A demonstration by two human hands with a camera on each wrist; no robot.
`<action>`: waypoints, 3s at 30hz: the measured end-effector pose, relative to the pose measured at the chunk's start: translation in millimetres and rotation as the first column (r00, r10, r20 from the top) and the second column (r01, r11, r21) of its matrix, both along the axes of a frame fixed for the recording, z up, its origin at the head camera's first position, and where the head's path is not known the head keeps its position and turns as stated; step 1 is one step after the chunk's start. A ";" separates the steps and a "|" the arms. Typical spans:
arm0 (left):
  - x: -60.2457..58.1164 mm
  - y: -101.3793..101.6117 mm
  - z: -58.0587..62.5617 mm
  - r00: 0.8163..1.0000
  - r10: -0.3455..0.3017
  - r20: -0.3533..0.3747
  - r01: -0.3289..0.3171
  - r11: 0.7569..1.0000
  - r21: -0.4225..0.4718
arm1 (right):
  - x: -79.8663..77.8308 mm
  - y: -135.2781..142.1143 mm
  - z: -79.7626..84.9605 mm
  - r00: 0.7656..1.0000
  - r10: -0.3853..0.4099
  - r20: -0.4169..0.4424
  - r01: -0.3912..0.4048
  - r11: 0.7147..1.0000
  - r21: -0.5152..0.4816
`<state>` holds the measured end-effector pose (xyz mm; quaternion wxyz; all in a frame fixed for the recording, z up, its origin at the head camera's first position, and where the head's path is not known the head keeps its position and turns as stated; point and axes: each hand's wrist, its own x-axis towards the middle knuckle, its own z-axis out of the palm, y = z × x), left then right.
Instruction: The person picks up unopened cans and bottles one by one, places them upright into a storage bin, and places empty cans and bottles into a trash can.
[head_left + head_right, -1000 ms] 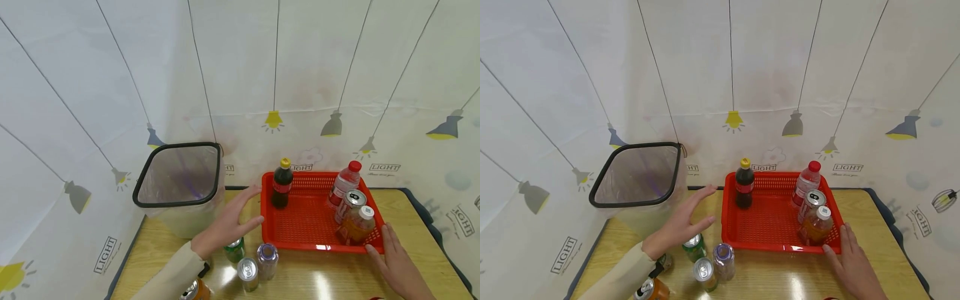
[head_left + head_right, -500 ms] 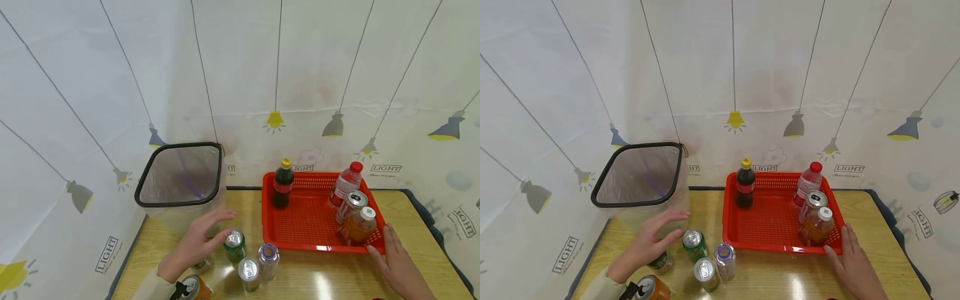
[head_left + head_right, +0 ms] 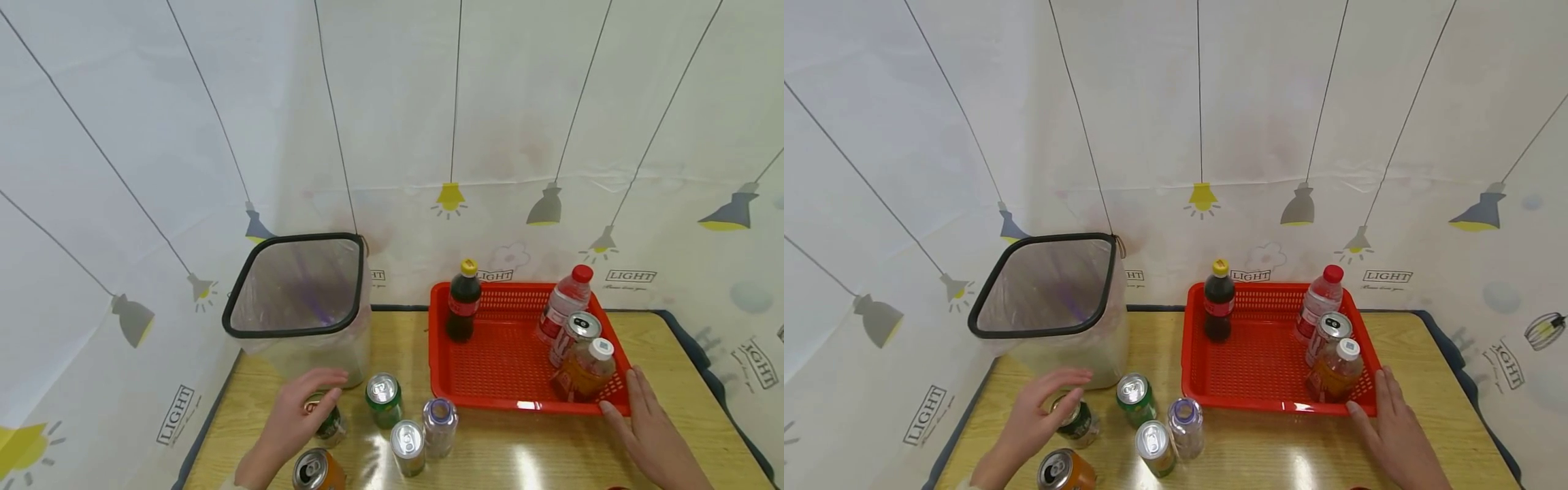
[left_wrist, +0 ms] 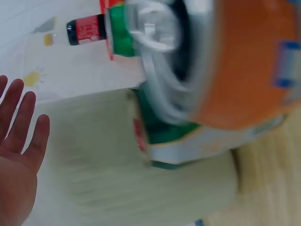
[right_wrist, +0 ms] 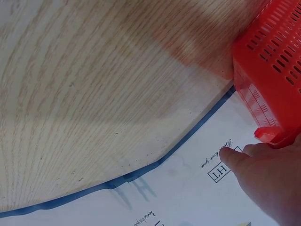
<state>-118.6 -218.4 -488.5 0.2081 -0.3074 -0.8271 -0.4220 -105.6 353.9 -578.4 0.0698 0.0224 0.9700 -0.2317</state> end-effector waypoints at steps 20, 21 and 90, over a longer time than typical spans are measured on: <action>8.4 -31.9 -57.7 0.931 0.248 0.268 -0.205 0.962 -0.179 | 0.4 -0.7 -0.9 1.000 0.003 -0.023 -0.003 1.000 -0.002; 8.3 -33.3 -60.1 0.925 0.250 0.286 -0.205 0.962 -0.179 | 0.4 -0.7 -1.4 1.000 0.003 -0.023 -0.003 1.000 -0.001; -8.2 -45.6 -81.8 0.804 0.190 0.563 -0.173 0.981 -0.083 | -0.3 -4.5 0.8 1.000 -0.018 0.003 0.018 1.000 -0.006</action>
